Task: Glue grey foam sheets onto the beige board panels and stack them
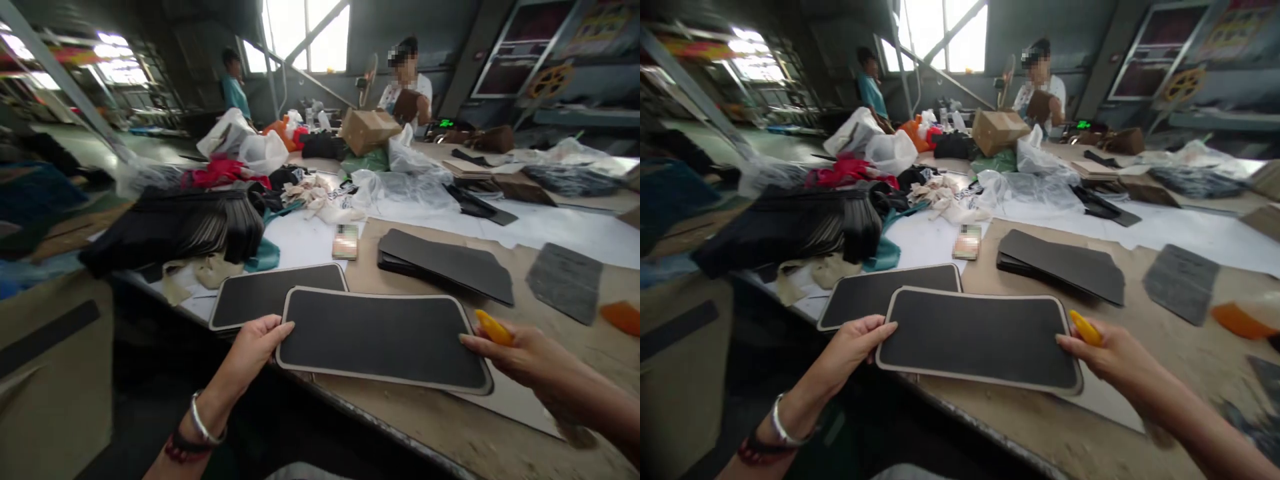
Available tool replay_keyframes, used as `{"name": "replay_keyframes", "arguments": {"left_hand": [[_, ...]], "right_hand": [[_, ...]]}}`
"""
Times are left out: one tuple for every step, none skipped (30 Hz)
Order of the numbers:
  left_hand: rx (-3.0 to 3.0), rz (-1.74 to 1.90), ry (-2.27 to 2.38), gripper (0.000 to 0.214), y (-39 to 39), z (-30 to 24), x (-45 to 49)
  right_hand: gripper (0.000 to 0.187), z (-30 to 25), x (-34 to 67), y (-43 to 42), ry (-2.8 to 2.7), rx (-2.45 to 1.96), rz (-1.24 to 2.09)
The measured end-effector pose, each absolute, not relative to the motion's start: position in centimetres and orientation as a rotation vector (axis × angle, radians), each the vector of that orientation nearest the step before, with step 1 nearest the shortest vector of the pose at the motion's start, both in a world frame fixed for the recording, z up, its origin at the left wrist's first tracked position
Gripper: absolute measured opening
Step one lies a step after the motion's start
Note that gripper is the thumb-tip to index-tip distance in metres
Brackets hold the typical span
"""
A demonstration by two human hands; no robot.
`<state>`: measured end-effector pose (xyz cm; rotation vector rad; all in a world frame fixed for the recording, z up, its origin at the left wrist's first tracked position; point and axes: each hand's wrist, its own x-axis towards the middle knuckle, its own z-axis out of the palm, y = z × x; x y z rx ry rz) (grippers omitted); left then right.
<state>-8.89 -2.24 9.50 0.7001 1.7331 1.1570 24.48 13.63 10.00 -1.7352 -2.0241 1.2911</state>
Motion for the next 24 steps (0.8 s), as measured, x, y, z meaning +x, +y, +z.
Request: {"name": "replay_keyframes", "arguments": {"left_hand": [[0.707, 1.184, 1.782, 0.037, -2.7, 9.7, -10.5], [0.714, 1.202, 1.832, 0.037, -3.0, 9.9, -12.1], [0.719, 1.215, 1.881, 0.037, -3.4, 10.0, -13.7], [0.719, 1.222, 1.928, 0.038, -3.7, 10.1, -15.2], [0.714, 1.228, 1.967, 0.038, -3.9, 10.2, -16.5], [0.704, 1.233, 1.998, 0.039, -4.0, 10.3, -17.7], [0.692, 1.239, 2.02, 0.039, -4.1, 10.5, -18.8], [0.681, 1.247, 2.031, 0.039, -4.2, 10.6, -19.6], [0.67, 1.253, 2.036, 0.039, -4.2, 10.7, -20.3], [0.658, 1.258, 2.041, 0.038, -4.2, 10.8, -20.8], [0.644, 1.26, 2.044, 0.038, -4.1, 10.8, -21.2], [0.631, 1.258, 2.044, 0.038, -4.1, 10.8, -21.5], [0.619, 1.255, 2.042, 0.038, -4.0, 10.7, -21.7], [0.606, 1.249, 2.039, 0.038, -4.0, 10.6, -21.8], [0.592, 1.243, 2.035, 0.038, -3.9, 10.5, -21.9], [0.577, 1.241, 2.031, 0.037, -3.8, 10.4, -21.9], [0.56, 1.241, 2.029, 0.037, -3.7, 10.2, -22.0], [0.542, 1.242, 2.032, 0.037, -3.7, 10.0, -22.1], [0.526, 1.239, 2.037, 0.037, -3.6, 9.8, -22.2], [0.511, 1.233, 2.046, 0.037, -3.6, 9.5, -22.4], [0.505, 1.222, 2.057, 0.037, -3.6, 9.1, -22.6], [0.507, 1.205, 2.07, 0.037, -3.7, 8.7, -22.9], [0.521, 1.186, 2.089, 0.037, -3.8, 8.3, -23.2], [0.549, 1.17, 2.114, 0.036, -3.9, 7.9, -23.6]], "right_hand": [[0.042, 10.2, 22.1, 14.3, -2.057, -1.676, 1.317], [0.04, 10.3, 19.6, 14.9, -2.092, -1.618, 1.349], [0.037, 10.5, 17.2, 15.4, -2.121, -1.562, 1.382], [0.034, 10.6, 14.9, 15.9, -2.14, -1.51, 1.415], [0.032, 10.6, 12.7, 16.3, -2.153, -1.468, 1.44], [0.03, 10.6, 10.7, 16.6, -2.163, -1.439, 1.457], [0.028, 10.5, 9.0, 16.9, -2.172, -1.424, 1.465], [0.026, 10.4, 7.6, 17.2, -2.181, -1.42, 1.47], [0.026, 10.3, 6.4, 17.4, -2.189, -1.422, 1.47], [0.026, 10.2, 5.5, 17.6, -2.198, -1.427, 1.475], [0.026, 10.0, 4.7, 17.8, -2.204, -1.436, 1.481], [0.026, 9.9, 4.2, 17.9, -2.209, -1.452, 1.487], [0.026, 9.8, 3.8, 18.1, -2.217, -1.472, 1.493], [0.026, 9.7, 3.6, 18.2, -2.228, -1.492, 1.495], [0.027, 9.6, 3.4, 18.3, -2.242, -1.512, 1.494], [0.027, 9.5, 3.3, 18.4, -2.257, -1.527, 1.493], [0.027, 9.5, 3.3, 18.4, -2.27, -1.538, 1.49], [0.026, 9.5, 3.2, 18.4, -2.284, -1.543, 1.485], [0.026, 9.5, 3.2, 18.4, -2.298, -1.553, 1.474], [0.026, 9.5, 3.1, 18.4, -2.314, -1.567, 1.456], [0.026, 9.5, 3.1, 18.4, -2.332, -1.579, 1.431], [0.026, 9.5, 3.0, 18.4, -2.35, -1.589, 1.401], [0.026, 9.6, 3.0, 18.3, -2.367, -1.601, 1.366], [0.026, 9.6, 3.0, 18.3, -2.388, -1.606, 1.327]]}}
